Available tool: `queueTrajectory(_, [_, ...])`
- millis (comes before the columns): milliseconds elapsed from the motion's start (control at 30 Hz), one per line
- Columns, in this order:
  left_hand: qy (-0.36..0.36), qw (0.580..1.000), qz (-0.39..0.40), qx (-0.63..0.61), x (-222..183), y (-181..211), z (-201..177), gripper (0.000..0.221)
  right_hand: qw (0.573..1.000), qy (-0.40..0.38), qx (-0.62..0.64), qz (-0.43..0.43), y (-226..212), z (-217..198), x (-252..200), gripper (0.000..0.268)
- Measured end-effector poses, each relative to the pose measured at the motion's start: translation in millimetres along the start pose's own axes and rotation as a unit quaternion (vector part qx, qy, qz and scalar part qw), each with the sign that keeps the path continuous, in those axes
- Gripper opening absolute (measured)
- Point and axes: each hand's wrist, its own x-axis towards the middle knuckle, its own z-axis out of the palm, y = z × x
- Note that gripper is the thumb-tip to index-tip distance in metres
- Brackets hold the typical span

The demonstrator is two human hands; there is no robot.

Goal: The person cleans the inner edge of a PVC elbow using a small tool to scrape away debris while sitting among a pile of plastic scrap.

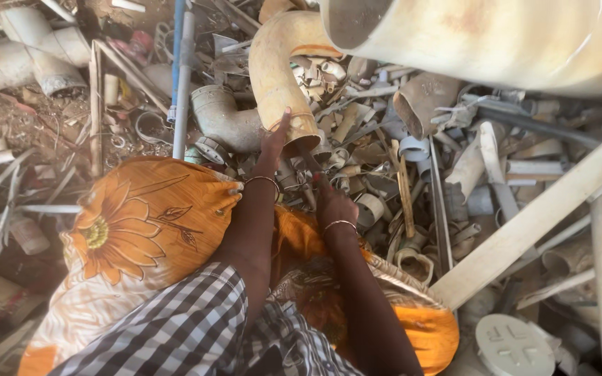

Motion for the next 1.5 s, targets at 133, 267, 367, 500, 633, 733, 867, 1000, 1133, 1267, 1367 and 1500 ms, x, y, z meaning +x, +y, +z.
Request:
queueTrajectory(133, [0.004,0.994,-0.076,0.084,-5.3,14.9,0.9,0.094,0.995,-0.088,0.034,0.029,-6.1,-13.8,-21.5,0.048])
queueTrajectory(267, [0.020,0.997,-0.043,0.054,-8.3,7.1,2.1,0.108,1.000,0.005,0.017,0.011,8.5,-22.2,-18.1,0.065])
queueTrajectory(367, [0.065,0.995,-0.063,0.037,-9.5,4.7,7.8,0.125,0.991,-0.097,-0.045,0.075,3.3,-11.1,-14.9,0.071])
queueTrajectory(500, [0.053,0.998,-0.028,0.006,-10.0,10.1,8.4,0.118,0.999,-0.039,-0.020,0.009,11.4,1.4,-29.6,0.048])
queueTrajectory(633, [0.062,0.997,-0.037,0.029,-16.0,8.2,9.9,0.117,0.983,-0.139,-0.055,0.108,23.8,1.6,-14.7,0.051])
queueTrajectory(733, [0.059,0.997,-0.042,0.008,-9.8,10.8,10.3,0.121,0.999,-0.029,0.036,0.026,28.9,7.1,-25.4,0.045])
queueTrajectory(867, [0.039,0.999,-0.024,0.019,-4.0,1.4,6.7,0.115,0.984,-0.109,0.050,0.134,50.6,18.1,-21.9,0.043])
queueTrajectory(1000, [0.022,0.999,-0.027,0.013,-7.2,3.5,5.1,0.113,0.969,-0.050,0.240,-0.009,45.0,28.2,-23.9,0.045])
queueTrajectory(1133, [0.029,0.998,-0.035,0.042,1.8,1.8,4.0,0.107,0.965,-0.092,0.234,0.069,44.0,0.2,-26.0,0.049])
queueTrajectory(1267, [-0.011,0.998,-0.055,-0.008,5.3,-2.2,-4.4,0.104,0.961,-0.128,0.223,0.104,39.7,-6.1,-27.3,0.048])
queueTrajectory(1367, [-0.040,0.996,-0.068,-0.036,5.4,1.6,-3.5,0.103,0.945,-0.115,0.305,0.008,43.8,-7.3,-21.3,0.048])
queueTrajectory(1500, [-0.056,0.991,-0.100,-0.065,2.3,6.2,-6.1,0.106,0.951,-0.120,0.274,0.077,34.3,-23.1,-27.5,0.049])
